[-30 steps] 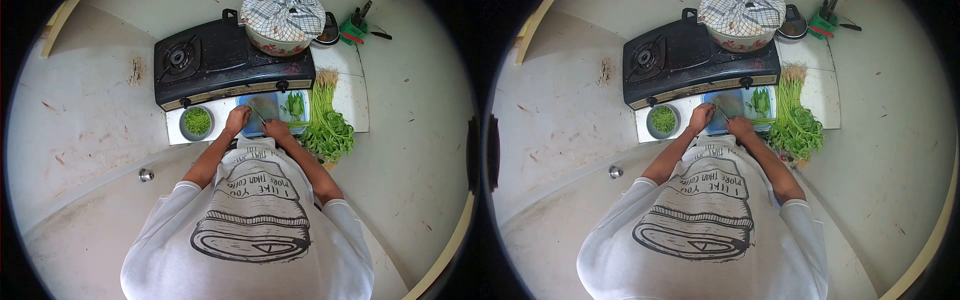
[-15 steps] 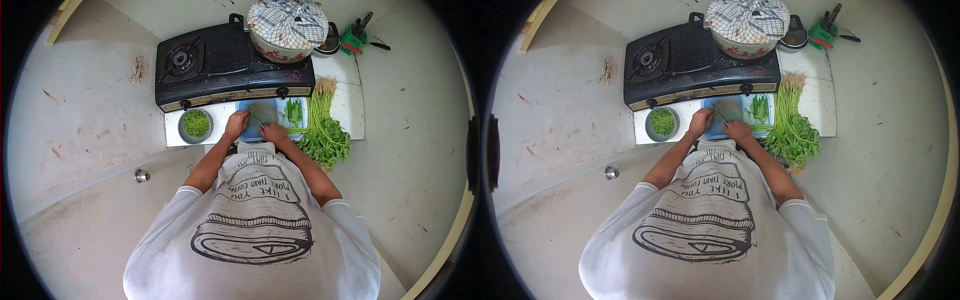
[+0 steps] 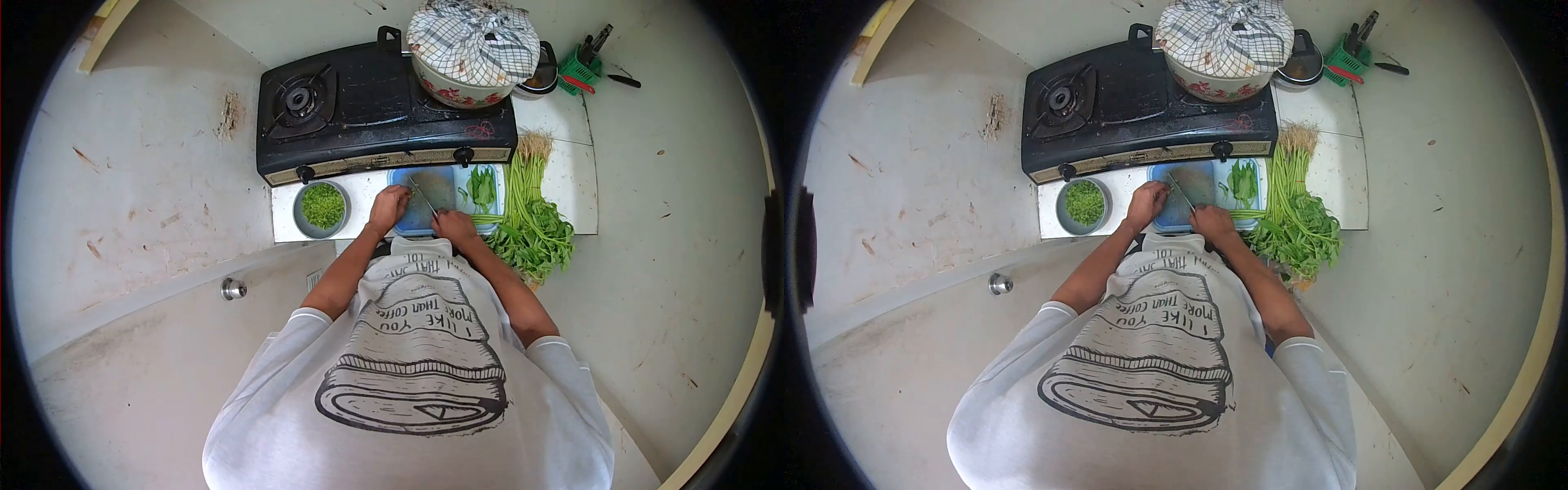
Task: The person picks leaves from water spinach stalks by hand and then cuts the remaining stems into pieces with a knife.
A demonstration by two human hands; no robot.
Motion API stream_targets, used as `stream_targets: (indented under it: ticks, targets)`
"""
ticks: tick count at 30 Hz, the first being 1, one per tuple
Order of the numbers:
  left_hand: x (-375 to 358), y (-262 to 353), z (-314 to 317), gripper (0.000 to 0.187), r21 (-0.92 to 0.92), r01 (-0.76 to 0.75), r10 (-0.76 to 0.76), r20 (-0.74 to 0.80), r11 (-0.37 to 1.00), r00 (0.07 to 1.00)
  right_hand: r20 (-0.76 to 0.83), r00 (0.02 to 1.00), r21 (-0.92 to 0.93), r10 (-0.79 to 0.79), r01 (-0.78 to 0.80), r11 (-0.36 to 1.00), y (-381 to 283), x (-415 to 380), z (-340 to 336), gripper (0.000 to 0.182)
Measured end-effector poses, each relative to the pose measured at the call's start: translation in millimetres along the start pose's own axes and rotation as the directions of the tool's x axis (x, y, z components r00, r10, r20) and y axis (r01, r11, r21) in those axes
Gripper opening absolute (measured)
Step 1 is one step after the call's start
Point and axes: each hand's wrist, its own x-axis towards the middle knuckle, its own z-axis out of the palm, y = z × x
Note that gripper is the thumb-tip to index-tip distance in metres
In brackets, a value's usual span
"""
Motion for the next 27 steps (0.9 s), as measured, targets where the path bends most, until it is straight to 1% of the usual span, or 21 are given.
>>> stream_targets:
  ticks: [7,10,13,19,22,25,27]
  targets:
    - [0,-1,1,0.013,-0.008,-0.002,0.002,0.002,1.000,1.000,-0.010,0.998,-0.005,-0.056,0.056,0.998,-1,-8,2,0.037]
    - [-1,-1,1,0.013,-0.035,-0.007,0.007,-0.013,0.999,1.000,0.029,0.999,-0.015,-0.024,0.024,1.000,-2,-7,2,0.036]
    - [-2,-1,2,0.014,-0.035,0.000,0.000,-0.021,0.999,1.000,0.022,1.000,-0.007,0.002,-0.002,1.000,-4,-1,6,0.036]
    - [-2,-7,9,0.012,-0.030,0.009,-0.011,-0.055,1.000,0.998,0.027,1.000,0.003,-0.001,0.001,1.000,-9,18,8,0.038]
    - [-4,-6,11,0.011,-0.037,0.024,-0.027,-0.071,0.999,0.997,0.056,0.998,0.028,-0.003,0.002,1.000,-8,9,3,0.038]
    - [-3,-7,9,0.011,-0.032,0.015,-0.018,-0.079,0.999,0.997,0.087,0.995,-0.005,0.052,-0.052,0.999,-8,-2,2,0.037]
    - [-3,-7,11,0.011,-0.031,0.010,-0.013,-0.075,0.999,0.997,0.067,0.997,0.009,0.021,-0.022,1.000,-8,2,3,0.037]
